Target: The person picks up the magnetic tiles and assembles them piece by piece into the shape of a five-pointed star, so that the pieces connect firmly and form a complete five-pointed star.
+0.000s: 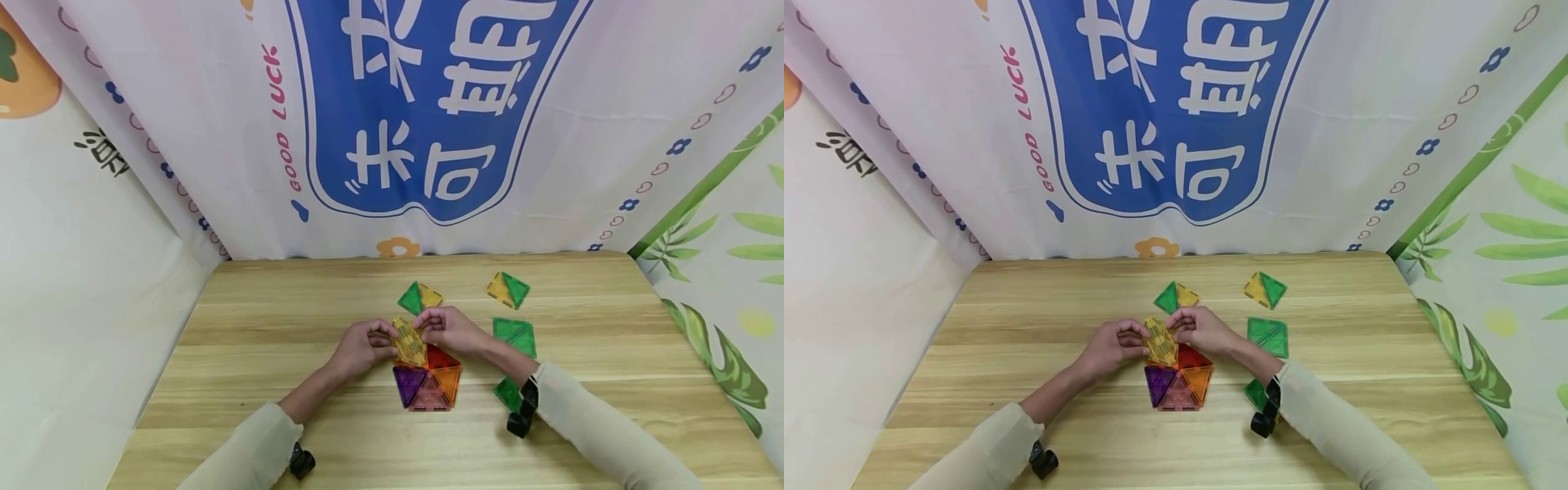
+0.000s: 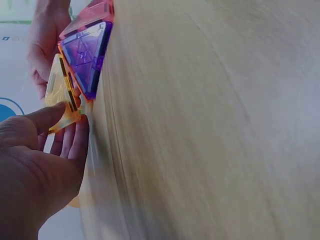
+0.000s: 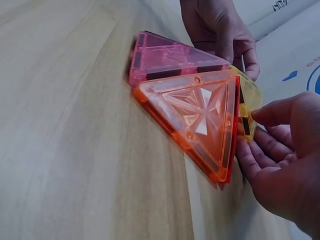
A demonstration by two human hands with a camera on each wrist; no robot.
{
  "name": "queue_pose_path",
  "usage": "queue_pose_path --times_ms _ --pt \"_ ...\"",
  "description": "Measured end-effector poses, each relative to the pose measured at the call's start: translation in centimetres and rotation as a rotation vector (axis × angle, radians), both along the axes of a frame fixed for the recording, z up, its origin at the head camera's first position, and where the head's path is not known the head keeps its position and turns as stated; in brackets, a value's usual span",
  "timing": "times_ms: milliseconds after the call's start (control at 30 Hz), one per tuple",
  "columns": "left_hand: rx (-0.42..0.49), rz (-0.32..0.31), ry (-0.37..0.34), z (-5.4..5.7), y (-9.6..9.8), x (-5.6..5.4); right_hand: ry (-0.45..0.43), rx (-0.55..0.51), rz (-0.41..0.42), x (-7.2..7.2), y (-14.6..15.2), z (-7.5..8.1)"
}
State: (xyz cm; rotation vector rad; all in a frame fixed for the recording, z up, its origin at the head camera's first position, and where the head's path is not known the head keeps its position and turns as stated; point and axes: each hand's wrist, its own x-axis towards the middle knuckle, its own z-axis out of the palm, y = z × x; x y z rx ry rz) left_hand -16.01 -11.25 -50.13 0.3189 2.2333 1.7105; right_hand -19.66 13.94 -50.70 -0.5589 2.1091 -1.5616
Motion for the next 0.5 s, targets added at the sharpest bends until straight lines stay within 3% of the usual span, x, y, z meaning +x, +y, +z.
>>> queue_pose_path --times_ms 167,367,500 --pt "-0.087 -0.028 0.117 -0.2 -0.1 0.2 0.05 0.045 0.021 0.4 -0.1 0.2" --pt "-0.165 -0.027 0.19 0.1 -0.7 0.0 0.155 0.109 0.0 1.2 0.4 0.9" --pt "-0.149 -0.025 0.256 0.9 -1.2 -0.6 0.216 0.133 -0.037 2.1 1.4 1.5"
